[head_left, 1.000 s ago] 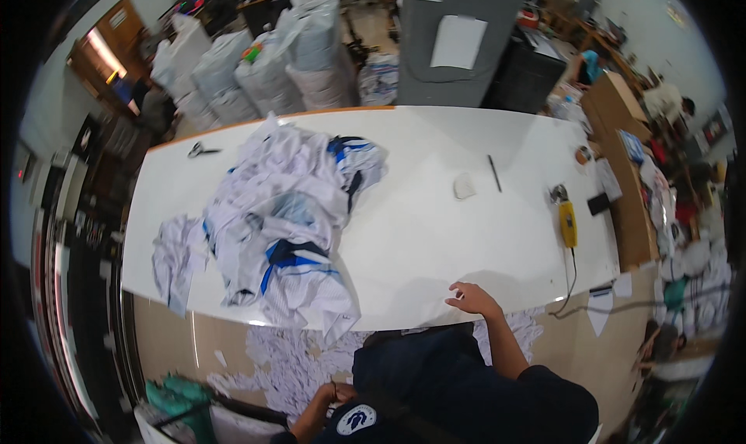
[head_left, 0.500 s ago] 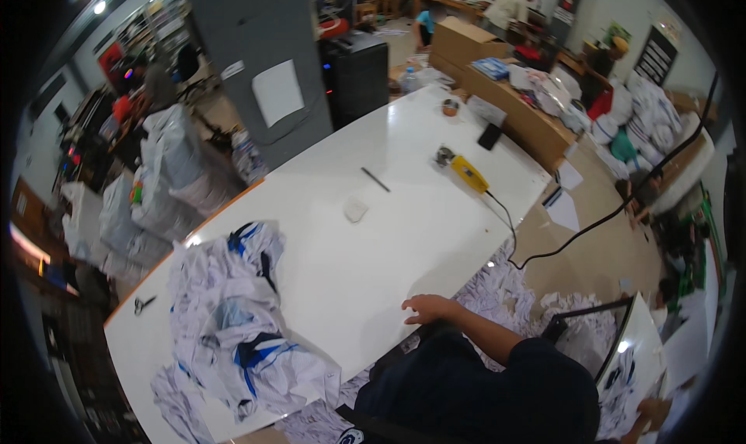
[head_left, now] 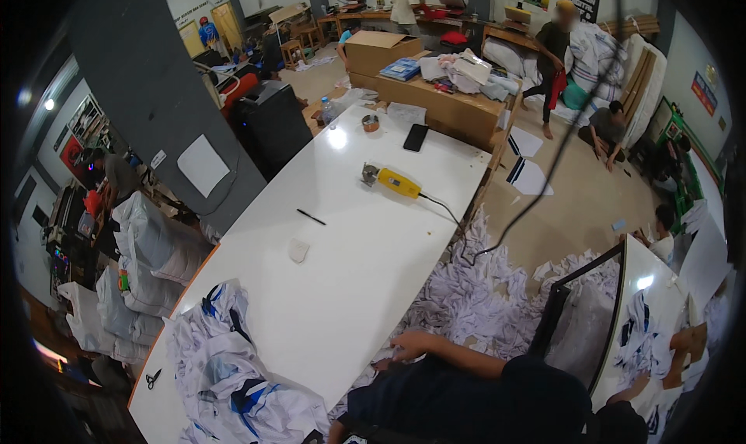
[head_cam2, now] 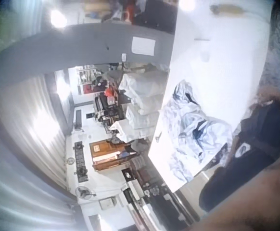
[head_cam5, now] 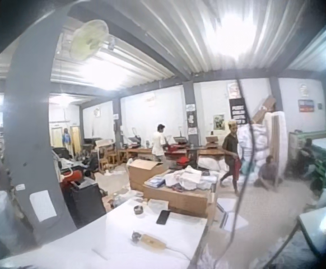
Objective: The person aligns a white fabric piece on a table, marks it with a pen, and uses a yellow rotary cutter to trim the edges. They then place the cut pieces into a cardboard box.
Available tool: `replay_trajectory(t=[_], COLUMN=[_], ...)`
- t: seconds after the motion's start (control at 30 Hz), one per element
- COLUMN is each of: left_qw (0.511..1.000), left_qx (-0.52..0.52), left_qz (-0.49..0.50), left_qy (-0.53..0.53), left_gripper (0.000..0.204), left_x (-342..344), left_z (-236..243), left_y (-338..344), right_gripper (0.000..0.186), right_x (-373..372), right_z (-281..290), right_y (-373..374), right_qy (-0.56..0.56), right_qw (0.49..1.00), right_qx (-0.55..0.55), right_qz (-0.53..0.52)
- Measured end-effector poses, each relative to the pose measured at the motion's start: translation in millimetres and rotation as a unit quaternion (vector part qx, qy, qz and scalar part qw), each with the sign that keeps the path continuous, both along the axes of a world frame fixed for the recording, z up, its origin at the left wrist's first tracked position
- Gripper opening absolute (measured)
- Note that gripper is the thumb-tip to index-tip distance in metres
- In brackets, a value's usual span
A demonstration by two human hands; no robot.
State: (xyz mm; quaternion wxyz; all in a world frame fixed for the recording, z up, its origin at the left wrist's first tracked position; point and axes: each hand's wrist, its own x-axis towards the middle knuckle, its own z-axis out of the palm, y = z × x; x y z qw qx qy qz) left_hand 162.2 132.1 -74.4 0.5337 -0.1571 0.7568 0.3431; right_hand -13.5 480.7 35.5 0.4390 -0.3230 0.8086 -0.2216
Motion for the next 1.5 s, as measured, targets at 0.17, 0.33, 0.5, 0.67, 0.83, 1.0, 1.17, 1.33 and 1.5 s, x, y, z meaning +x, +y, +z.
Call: replay_trajectory(t=[0.17, 0.33, 0.5, 0.67, 0.83, 1.0, 1.17, 1.33, 1.5], left_qw=[0.934, 0.903, 0.916, 0.938, 0.907, 0.84, 0.817, 0.805, 0.815], left_qx=[-0.047, 0.058, 0.07, 0.105, 0.197, 0.293, 0.377, 0.434, 0.467], left_qz=[-0.33, -0.024, -0.227, -0.218, -0.28, -0.329, -0.25, -0.195, -0.089], left_qy=[0.129, 0.424, 0.324, 0.247, 0.244, 0.316, 0.358, 0.354, 0.332], left_gripper=[0.064, 0.063, 0.063, 0.061, 0.051, 0.046, 0.047, 0.051, 0.059], left_x=[-93.4, -163.1, -186.1, -195.5, -222.6, -268.5, -322.1, -368.1, -393.6], left_z=[62.9, 168.5, 184.0, 188.8, 182.4, 192.3, 220.9, 234.3, 248.6], left_y=[74.3, 182.9, 228.6, 254.7, 307.4, 376.0, 396.7, 379.1, 322.3], right_gripper=[0.062, 0.05, 0.037, 0.033, 0.035, 0.036, 0.037, 0.044, 0.041], right_x=[12.3, 35.4, 124.8, 221.3, 264.6, 270.9, 248.8, 214.1, 154.2], right_z=[-24.1, -75.4, -207.2, -238.3, -223.8, -203.6, -212.0, -233.3, -197.0], right_y=[59.9, 133.6, 244.7, 287.4, 303.2, 272.8, 225.6, 191.2, 178.8], right_qy=[0.009, -0.016, -0.303, -0.2, -0.188, -0.126, -0.171, -0.039, -0.051], right_qw=[0.998, 0.97, 0.505, 0.436, 0.538, 0.468, 0.508, 0.656, 0.7], right_qx=[-0.045, -0.113, -0.319, -0.05, 0.078, 0.044, 0.072, 0.114, 0.032], right_qz=[-0.036, -0.213, -0.743, -0.876, -0.818, -0.874, -0.841, -0.745, -0.712])
